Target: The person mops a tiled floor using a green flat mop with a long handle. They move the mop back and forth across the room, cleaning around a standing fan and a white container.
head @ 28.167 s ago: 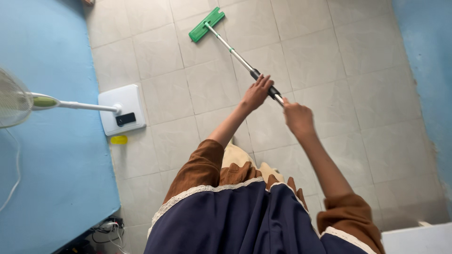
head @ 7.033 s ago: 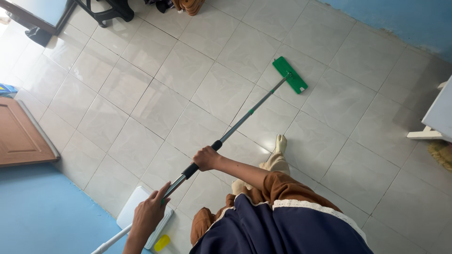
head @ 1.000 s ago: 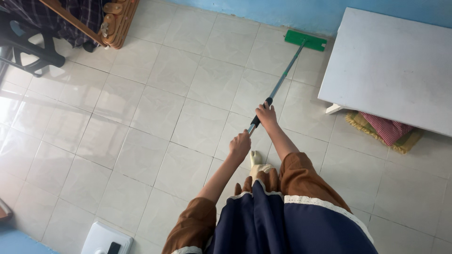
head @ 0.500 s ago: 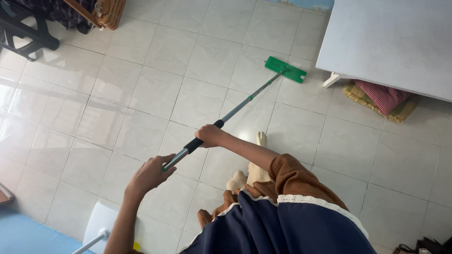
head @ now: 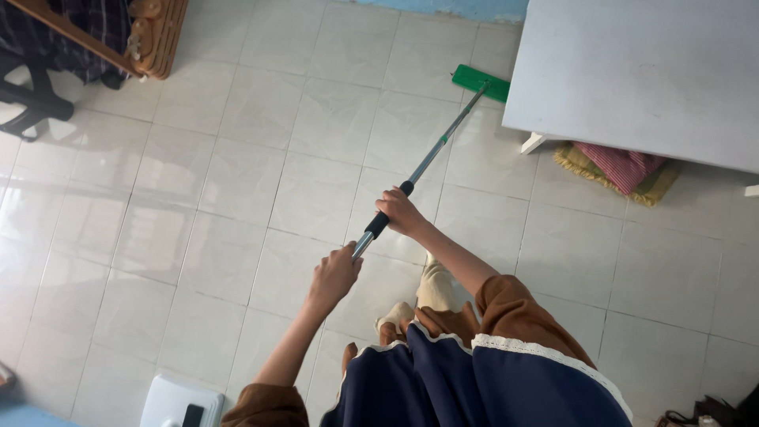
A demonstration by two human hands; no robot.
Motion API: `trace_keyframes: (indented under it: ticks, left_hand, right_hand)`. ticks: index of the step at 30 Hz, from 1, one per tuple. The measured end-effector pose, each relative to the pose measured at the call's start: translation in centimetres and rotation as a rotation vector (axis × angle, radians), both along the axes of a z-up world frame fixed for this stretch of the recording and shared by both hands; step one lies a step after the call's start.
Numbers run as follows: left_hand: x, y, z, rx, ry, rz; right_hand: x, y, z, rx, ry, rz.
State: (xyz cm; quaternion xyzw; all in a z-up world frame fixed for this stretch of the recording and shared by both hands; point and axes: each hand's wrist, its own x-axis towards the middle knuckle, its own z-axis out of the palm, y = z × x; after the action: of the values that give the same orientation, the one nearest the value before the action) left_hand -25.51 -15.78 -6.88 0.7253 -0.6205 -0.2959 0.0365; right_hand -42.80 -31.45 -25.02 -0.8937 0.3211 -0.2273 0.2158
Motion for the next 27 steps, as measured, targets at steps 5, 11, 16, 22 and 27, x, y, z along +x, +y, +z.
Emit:
trace_keyframes:
  ticks: [5, 11, 16, 22, 27]
  left_hand:
    - [-8.0, -10.3, -3.4, -0.101, -0.183, -0.14]
    - [-13.0, -19.5, -4.2, -0.2, -0.228, -0.152]
    - [-11.9, -19.2, -2.9, -0.094, -0.145, -0.11]
    - [-10.0, -11.6, 0.1, -0.037, -0.144, -0.078]
    - [-6.5, -1.6, 7.4, 0.069, -0.14, 0.004]
  right_hand:
    - [-7.1, -10.4, -0.3, 0.144, 0.04, -0.135]
    - [-11.7, -20.3, -2.2, 0.174, 0.11, -0.166]
    - [-10.9, -20.8, -2.6, 0.169, 0.172, -0.086]
    - [-8.8, -12.9, 0.8, 0.165, 0.142, 0.011]
    - [-4.5, -3.8, 4.7, 0.153, 0.079, 0.241]
